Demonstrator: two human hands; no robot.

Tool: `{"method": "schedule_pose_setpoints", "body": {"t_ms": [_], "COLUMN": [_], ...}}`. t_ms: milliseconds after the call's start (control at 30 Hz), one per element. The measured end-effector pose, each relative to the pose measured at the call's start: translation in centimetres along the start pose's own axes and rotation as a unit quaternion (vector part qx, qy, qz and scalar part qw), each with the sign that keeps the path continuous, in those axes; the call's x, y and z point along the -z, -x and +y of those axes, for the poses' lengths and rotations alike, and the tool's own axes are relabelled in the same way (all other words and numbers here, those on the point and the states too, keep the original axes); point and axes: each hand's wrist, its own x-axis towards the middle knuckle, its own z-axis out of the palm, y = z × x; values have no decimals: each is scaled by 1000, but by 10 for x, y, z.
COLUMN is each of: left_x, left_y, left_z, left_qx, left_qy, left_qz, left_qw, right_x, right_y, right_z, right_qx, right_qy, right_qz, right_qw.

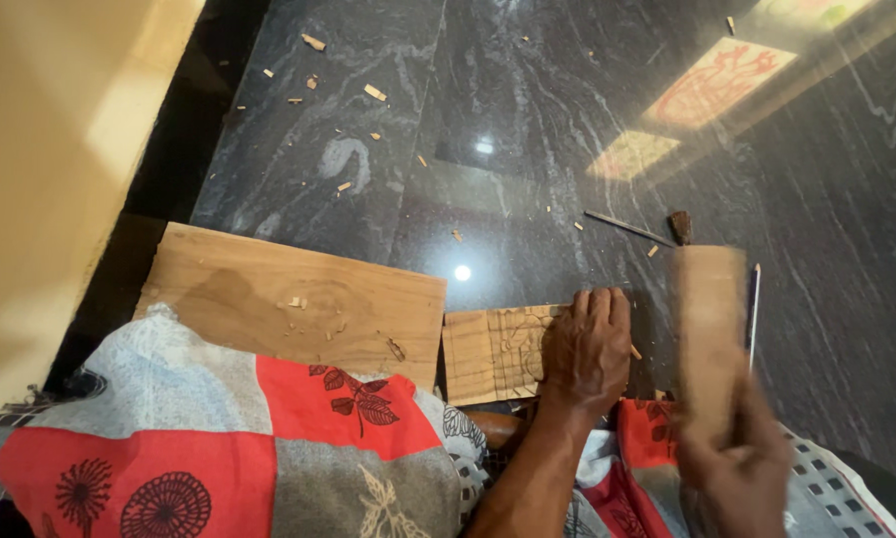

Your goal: The person carves a design into a rectangular wooden plank using a chisel and a wooden mallet. They repeatedly strike the chisel to remove wood shavings and refine the pattern on the plank's surface.

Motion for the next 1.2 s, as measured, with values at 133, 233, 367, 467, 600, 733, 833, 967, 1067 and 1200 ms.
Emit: {"method": "schedule_pose_setpoints", "body": {"t_ms": [133, 233, 367, 467, 600, 733, 833, 967, 1067, 1200], "left_x": [-1, 0, -1, 1, 0, 0, 2, 0, -3, -4], "left_y": [0, 2, -2, -1, -3, -3, -4, -3, -4, -3], "left_z": [-1, -3, 1, -1, 0, 0, -3, 0, -2, -3], "left_qx": [8, -2, 8, 10, 15, 17, 20, 34, 29, 21], "left_qy": [-8, 0, 12, 14, 3, 5, 14, 10, -8, -8], "left_qz": [3, 27, 9, 12, 11, 31, 31, 2, 18, 42], "left_qw": [1000, 1000, 1000, 1000, 1000, 999, 999, 999, 999, 999], "right_x": [-5, 1, -6, -11, -3, -6, -14, -8, -6, -8], "right_y": [-4, -5, -7, -5, -8, -13, -11, -13, -20, -15], "right_z": [4, 3, 8, 8, 0, -8, -7, 1, 10, 16], "right_qx": [1, -73, -43, -46, -72, -21, -75, -67, -66, -104], "right_qy": [-123, -53, -127, -84, -65, -34, -76, -88, -135, -75], "right_qz": [14, 69, 15, 22, 83, -40, 36, 26, -17, 29], "right_qw": [992, 993, 991, 995, 992, 998, 994, 993, 988, 991]}}
